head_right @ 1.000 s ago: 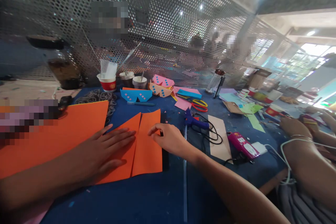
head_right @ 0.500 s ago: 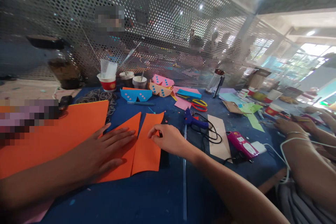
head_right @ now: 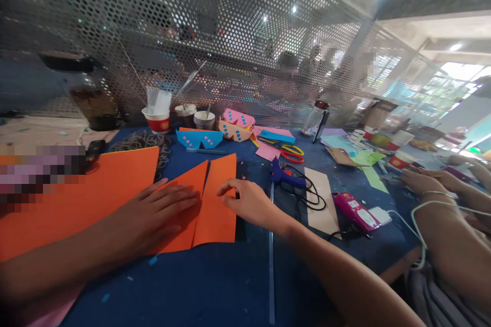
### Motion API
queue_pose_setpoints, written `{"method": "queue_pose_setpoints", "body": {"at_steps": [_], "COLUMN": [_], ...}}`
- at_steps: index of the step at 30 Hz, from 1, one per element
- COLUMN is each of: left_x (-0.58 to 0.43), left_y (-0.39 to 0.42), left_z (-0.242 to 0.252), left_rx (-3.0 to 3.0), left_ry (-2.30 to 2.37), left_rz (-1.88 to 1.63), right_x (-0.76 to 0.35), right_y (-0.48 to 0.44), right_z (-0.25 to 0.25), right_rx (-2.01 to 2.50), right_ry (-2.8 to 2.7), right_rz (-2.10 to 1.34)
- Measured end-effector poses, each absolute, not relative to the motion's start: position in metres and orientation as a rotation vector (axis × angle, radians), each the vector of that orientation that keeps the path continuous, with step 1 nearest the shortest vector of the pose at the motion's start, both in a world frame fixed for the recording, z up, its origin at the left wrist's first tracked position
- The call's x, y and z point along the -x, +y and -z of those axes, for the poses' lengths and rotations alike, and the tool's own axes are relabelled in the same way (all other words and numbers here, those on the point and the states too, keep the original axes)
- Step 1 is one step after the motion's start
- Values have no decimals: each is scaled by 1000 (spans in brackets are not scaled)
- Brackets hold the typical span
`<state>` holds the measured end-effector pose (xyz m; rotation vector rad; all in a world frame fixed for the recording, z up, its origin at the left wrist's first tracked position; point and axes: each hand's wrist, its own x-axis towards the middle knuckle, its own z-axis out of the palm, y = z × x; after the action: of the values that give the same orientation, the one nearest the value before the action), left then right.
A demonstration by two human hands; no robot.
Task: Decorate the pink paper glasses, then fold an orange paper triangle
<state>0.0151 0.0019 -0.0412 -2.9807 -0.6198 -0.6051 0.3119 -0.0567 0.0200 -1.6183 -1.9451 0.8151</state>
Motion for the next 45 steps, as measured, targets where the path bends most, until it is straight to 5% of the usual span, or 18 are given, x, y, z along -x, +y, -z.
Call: {"method": "queue_pose_setpoints", "body": {"at_steps": [45], "left_x": [-13], "left_y": [-6], "left_z": [33], "left_rx": [2961], "left_ry": [-505], "left_rz": [592], "right_x": [-314], "right_y": [-58], "right_z": [-22], "right_rx": [1555], "right_ry": [-2049], "right_rz": [-886]}}
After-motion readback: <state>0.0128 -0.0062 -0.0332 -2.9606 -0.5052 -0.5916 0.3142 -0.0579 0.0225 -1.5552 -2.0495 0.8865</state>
